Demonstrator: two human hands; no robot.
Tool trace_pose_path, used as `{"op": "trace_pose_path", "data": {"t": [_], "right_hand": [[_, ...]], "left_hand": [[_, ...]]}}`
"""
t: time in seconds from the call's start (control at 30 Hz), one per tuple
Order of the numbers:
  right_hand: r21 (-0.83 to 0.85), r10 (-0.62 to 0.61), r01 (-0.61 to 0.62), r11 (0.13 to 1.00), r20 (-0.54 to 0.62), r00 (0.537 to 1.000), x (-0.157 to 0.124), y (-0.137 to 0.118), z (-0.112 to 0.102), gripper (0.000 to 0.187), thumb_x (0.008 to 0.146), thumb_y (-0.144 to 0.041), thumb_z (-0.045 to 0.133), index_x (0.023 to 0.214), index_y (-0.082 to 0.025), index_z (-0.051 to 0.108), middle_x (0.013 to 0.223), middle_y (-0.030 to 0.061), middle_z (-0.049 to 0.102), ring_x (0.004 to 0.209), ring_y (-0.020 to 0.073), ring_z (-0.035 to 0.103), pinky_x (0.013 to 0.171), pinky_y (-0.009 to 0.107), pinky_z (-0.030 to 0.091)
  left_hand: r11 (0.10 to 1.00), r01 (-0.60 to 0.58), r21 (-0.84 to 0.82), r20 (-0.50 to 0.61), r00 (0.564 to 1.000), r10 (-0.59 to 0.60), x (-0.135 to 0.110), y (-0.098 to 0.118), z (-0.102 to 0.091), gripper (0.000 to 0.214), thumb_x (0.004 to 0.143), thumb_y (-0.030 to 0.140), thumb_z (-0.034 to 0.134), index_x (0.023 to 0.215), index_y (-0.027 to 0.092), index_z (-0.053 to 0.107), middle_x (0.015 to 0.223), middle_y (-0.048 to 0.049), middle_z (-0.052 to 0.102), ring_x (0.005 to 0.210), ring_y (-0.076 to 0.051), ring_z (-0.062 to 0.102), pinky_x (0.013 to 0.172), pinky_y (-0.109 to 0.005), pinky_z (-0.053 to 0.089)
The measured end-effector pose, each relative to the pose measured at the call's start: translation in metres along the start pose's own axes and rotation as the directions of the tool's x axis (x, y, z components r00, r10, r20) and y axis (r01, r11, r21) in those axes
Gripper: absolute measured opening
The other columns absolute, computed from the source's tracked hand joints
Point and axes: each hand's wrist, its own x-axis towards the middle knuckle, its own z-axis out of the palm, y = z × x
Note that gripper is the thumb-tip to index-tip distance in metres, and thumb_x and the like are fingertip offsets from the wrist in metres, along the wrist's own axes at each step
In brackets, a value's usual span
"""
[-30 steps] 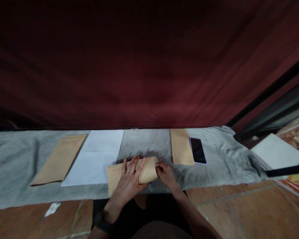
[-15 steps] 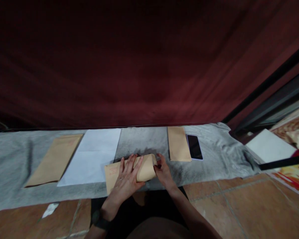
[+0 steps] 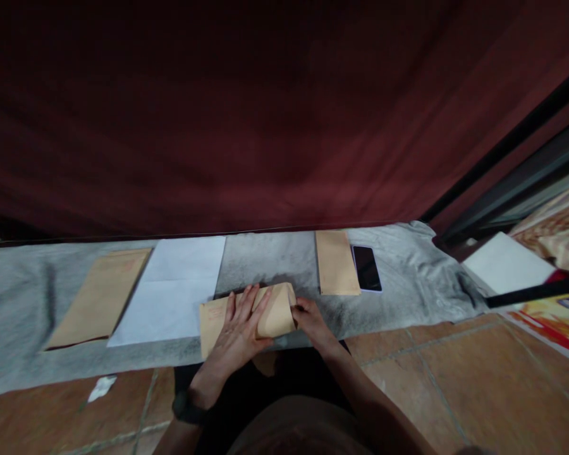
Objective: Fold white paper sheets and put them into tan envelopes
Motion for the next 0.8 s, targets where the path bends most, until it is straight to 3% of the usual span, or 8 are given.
{"op": "trace_pose_path", "data": {"t": [0.17, 0.27, 0.33, 0.37, 0.43, 0.5, 0.6, 0.8], "right_hand": [[0.109, -0.002, 0.007, 0.994, -0.041, 0.999, -0.002, -0.005, 0.003, 0.013, 0.068, -0.034, 0.065, 0.067, -0.022, 0.070, 0.065, -0.0003, 0.068, 0.069, 0.0181, 0.062, 0.063, 0.027, 0.050], [0.186, 0.002, 0.016, 0.982, -0.094, 0.996, 0.000, -0.007, 0.006, 0.019, 0.071, -0.040, 0.066, 0.076, -0.022, 0.071, 0.077, 0.0029, 0.074, 0.077, 0.0213, 0.067, 0.071, 0.031, 0.054], [0.231, 0.014, 0.014, 0.973, -0.120, 0.993, 0.000, -0.008, 0.009, 0.024, 0.071, -0.041, 0.066, 0.084, -0.022, 0.071, 0.086, 0.0045, 0.076, 0.082, 0.0225, 0.070, 0.074, 0.033, 0.055], [0.250, 0.021, 0.011, 0.968, -0.126, 0.992, -0.001, -0.008, 0.011, 0.025, 0.071, -0.040, 0.066, 0.088, -0.022, 0.071, 0.090, 0.0049, 0.076, 0.084, 0.0227, 0.070, 0.074, 0.033, 0.056], [0.279, 0.039, -0.002, 0.960, -0.129, 0.991, -0.004, -0.009, 0.018, 0.027, 0.070, -0.038, 0.066, 0.092, -0.023, 0.070, 0.094, 0.0053, 0.077, 0.085, 0.0229, 0.071, 0.073, 0.033, 0.057], [0.296, 0.055, -0.014, 0.955, -0.129, 0.990, -0.009, -0.011, 0.026, 0.027, 0.069, -0.036, 0.067, 0.093, -0.023, 0.069, 0.095, 0.0058, 0.077, 0.084, 0.0227, 0.071, 0.071, 0.032, 0.057], [0.316, 0.062, -0.020, 0.949, -0.124, 0.990, -0.018, -0.013, 0.035, 0.027, 0.069, -0.036, 0.067, 0.093, -0.023, 0.067, 0.094, 0.0059, 0.077, 0.082, 0.0219, 0.069, 0.072, 0.031, 0.057], [0.305, 0.066, -0.037, 0.952, -0.084, 0.994, -0.024, -0.014, 0.032, 0.029, 0.069, -0.038, 0.070, 0.094, -0.024, 0.067, 0.090, 0.0030, 0.075, 0.079, 0.0204, 0.068, 0.069, 0.030, 0.056]], "left_hand": [[0.973, 0.134, -0.187, -0.223, 0.959, -0.175, -0.018, 0.003, -0.004, 0.064, 0.095, 0.047, 0.060, 0.151, 0.023, 0.043, 0.154, -0.0171, 0.047, 0.146, -0.035, 0.039, 0.120, -0.056, 0.029], [0.788, 0.363, -0.497, -0.344, 0.751, -0.563, -0.036, 0.013, -0.002, 0.039, 0.096, 0.048, 0.058, 0.125, 0.023, 0.062, 0.123, -0.0121, 0.066, 0.120, -0.029, 0.060, 0.106, -0.048, 0.046], [0.495, 0.418, -0.762, -0.196, 0.580, -0.791, -0.042, 0.022, 0.003, 0.040, 0.089, 0.056, 0.064, 0.110, 0.022, 0.065, 0.102, -0.0078, 0.069, 0.101, -0.026, 0.067, 0.091, -0.042, 0.054], [0.294, 0.400, -0.868, -0.041, 0.533, -0.845, -0.041, 0.028, 0.005, 0.045, 0.085, 0.060, 0.068, 0.106, 0.021, 0.065, 0.095, -0.0062, 0.070, 0.093, -0.024, 0.068, 0.084, -0.040, 0.056], [-0.148, 0.336, -0.930, 0.318, 0.533, -0.784, -0.031, 0.039, 0.009, 0.053, 0.076, 0.061, 0.076, 0.106, 0.019, 0.064, 0.094, -0.0067, 0.072, 0.090, -0.024, 0.071, 0.078, -0.038, 0.058], [-0.419, 0.261, -0.870, 0.491, 0.542, -0.682, -0.016, 0.047, 0.012, 0.054, 0.069, 0.056, 0.084, 0.103, 0.018, 0.066, 0.103, -0.0086, 0.074, 0.094, -0.024, 0.073, 0.081, -0.039, 0.059], [-0.505, 0.200, -0.840, 0.521, 0.559, -0.645, 0.005, 0.055, 0.015, 0.046, 0.065, 0.042, 0.089, 0.099, 0.019, 0.067, 0.108, -0.0068, 0.074, 0.094, -0.021, 0.072, 0.083, -0.036, 0.059], [-0.440, 0.224, -0.870, 0.488, 0.522, -0.699, 0.016, 0.046, 0.018, 0.039, 0.059, 0.035, 0.087, 0.088, 0.017, 0.066, 0.092, -0.0046, 0.075, 0.082, -0.021, 0.072, 0.072, -0.032, 0.058]]}}
